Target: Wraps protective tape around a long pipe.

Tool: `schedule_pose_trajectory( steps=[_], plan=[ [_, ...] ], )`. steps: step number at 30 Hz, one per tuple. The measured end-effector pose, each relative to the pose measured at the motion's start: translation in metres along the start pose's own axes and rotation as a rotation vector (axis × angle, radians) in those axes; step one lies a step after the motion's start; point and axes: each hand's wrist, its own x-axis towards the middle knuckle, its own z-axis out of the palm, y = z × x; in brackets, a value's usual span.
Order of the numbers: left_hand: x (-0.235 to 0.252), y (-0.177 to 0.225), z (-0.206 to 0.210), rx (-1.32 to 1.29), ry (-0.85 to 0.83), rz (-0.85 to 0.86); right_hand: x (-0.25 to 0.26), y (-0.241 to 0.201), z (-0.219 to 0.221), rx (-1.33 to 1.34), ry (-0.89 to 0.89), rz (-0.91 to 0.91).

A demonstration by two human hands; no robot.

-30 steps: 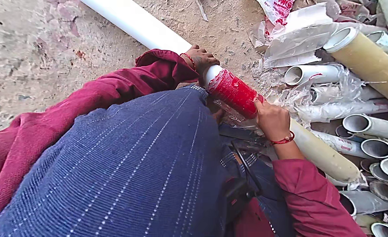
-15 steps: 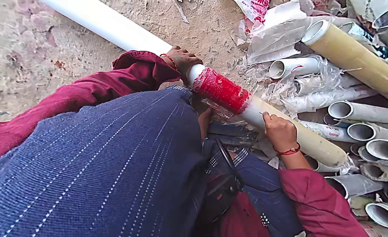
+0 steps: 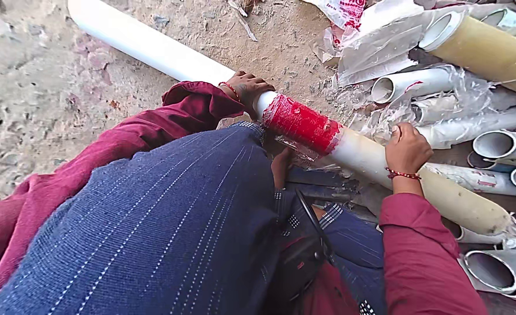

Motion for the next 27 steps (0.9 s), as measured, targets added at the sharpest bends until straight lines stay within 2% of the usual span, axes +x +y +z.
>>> schedule_pose_trajectory(
  steps=[2, 4, 5, 8, 10, 19, 27],
  plan=[
    [-0.002, 0.000, 0.003, 0.016, 0.009, -0.009, 0.007, -0.005, 0.012, 0.027, -0.162, 0.113],
    [-0.009, 0.002, 0.007, -0.067, 0.059, 0.011, 0.006, -0.010, 0.015, 0.018, -0.196, 0.134],
    [-0.013, 0.006, 0.010, -0.163, 0.125, 0.059, 0.004, -0.009, 0.016, 0.019, -0.172, 0.122],
    [-0.020, 0.021, 0.025, -0.382, 0.472, 0.242, 0.007, -0.010, 0.017, 0.022, -0.156, 0.095],
    [-0.021, 0.031, 0.028, -0.405, 0.559, 0.239, 0.010, -0.010, 0.017, 0.005, -0.168, 0.080],
    [-0.025, 0.042, 0.023, -0.343, 0.532, 0.097, 0.006, -0.015, 0.016, 0.011, -0.119, 0.080],
    [-0.026, 0.050, 0.016, -0.404, 0.428, -0.074, 0.005, -0.017, 0.017, -0.003, -0.100, 0.083]
  ],
)
